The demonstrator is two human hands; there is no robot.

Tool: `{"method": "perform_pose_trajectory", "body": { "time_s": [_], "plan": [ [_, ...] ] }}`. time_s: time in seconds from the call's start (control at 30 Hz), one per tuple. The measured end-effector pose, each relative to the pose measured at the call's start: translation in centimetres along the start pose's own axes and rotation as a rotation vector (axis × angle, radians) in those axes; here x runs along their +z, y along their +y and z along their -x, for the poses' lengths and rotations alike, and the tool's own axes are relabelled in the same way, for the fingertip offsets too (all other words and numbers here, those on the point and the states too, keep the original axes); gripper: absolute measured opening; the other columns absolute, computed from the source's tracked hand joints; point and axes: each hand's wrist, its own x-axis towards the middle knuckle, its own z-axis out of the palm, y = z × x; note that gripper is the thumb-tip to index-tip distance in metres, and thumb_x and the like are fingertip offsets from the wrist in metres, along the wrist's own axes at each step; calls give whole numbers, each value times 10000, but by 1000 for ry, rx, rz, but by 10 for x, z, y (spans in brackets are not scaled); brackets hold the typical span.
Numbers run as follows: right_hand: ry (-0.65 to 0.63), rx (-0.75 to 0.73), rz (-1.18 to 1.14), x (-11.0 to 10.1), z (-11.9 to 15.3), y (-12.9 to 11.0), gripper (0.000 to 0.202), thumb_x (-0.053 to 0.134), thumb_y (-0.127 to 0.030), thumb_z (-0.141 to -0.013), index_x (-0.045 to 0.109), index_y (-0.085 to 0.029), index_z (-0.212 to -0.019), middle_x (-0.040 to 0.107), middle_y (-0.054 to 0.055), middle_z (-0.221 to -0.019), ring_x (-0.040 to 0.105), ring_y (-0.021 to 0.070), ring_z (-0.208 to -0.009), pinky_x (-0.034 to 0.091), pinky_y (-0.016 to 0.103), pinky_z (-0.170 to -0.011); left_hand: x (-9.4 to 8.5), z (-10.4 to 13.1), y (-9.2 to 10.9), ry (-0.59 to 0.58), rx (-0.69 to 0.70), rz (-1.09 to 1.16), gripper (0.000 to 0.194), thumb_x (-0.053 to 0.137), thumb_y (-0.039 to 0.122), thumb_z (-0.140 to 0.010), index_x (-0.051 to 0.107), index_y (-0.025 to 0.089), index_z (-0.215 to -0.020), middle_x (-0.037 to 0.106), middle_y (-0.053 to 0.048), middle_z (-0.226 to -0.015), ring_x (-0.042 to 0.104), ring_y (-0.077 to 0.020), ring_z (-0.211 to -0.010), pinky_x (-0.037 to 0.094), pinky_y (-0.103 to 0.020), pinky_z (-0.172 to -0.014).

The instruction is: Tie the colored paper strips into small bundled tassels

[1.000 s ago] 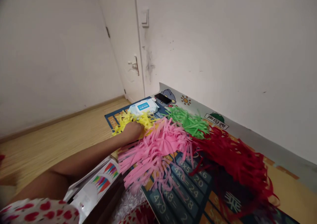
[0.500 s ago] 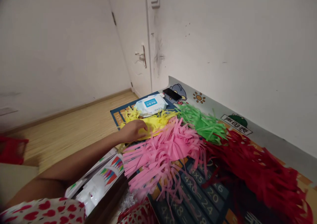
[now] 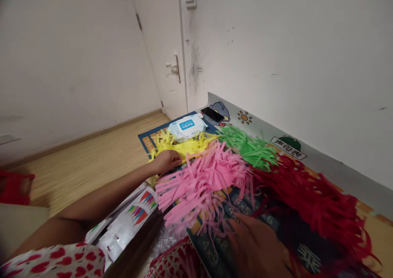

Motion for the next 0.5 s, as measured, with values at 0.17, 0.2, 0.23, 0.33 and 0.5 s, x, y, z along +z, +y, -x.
{"method": "perform_pose_trajectory", "body": {
  "time_s": [0.17,0.2,0.23,0.33,0.5],
  "plan": [
    [-172,-221,-74,78,-81,-39,268,520,-266,-925,585,-206,-1178,642,83,-1178,555,213,-1125,381,394,-1044,1,-3,9,28,-175,249,177,654,307,-713,624,152,-633,596,22,-573,517,-113,-515,355,-215,-511],
    [-222,-207,-40,89,-96,-40,326,551,-287,-914,563,-179,-1221,616,103,-1235,517,230,-1183,343,406,-1070,1,-4,11,39,-196,303,185,662,316,-700,608,150,-636,587,25,-576,511,-107,-512,359,-211,-508],
    [-274,-146,1,98,-108,-39,383,575,-321,-904,546,-161,-1251,594,121,-1270,493,247,-1211,326,418,-1072,0,-5,11,48,-213,358,197,678,323,-682,592,150,-643,577,30,-579,504,-101,-511,363,-208,-507],
    [-376,95,105,112,-123,-25,485,559,-423,-907,512,-144,-1301,558,154,-1313,476,283,-1210,335,448,-1018,-2,-9,11,53,-248,527,283,753,345,-597,569,151,-689,549,47,-583,500,-87,-517,378,-200,-517],
    [-399,222,113,114,-115,-11,502,508,-469,-924,500,-145,-1308,574,155,-1284,499,277,-1161,338,437,-963,-4,-10,5,6,-323,738,419,830,438,-483,567,143,-620,496,64,-505,425,-59,-447,309,-191,-464]
  ]
}}
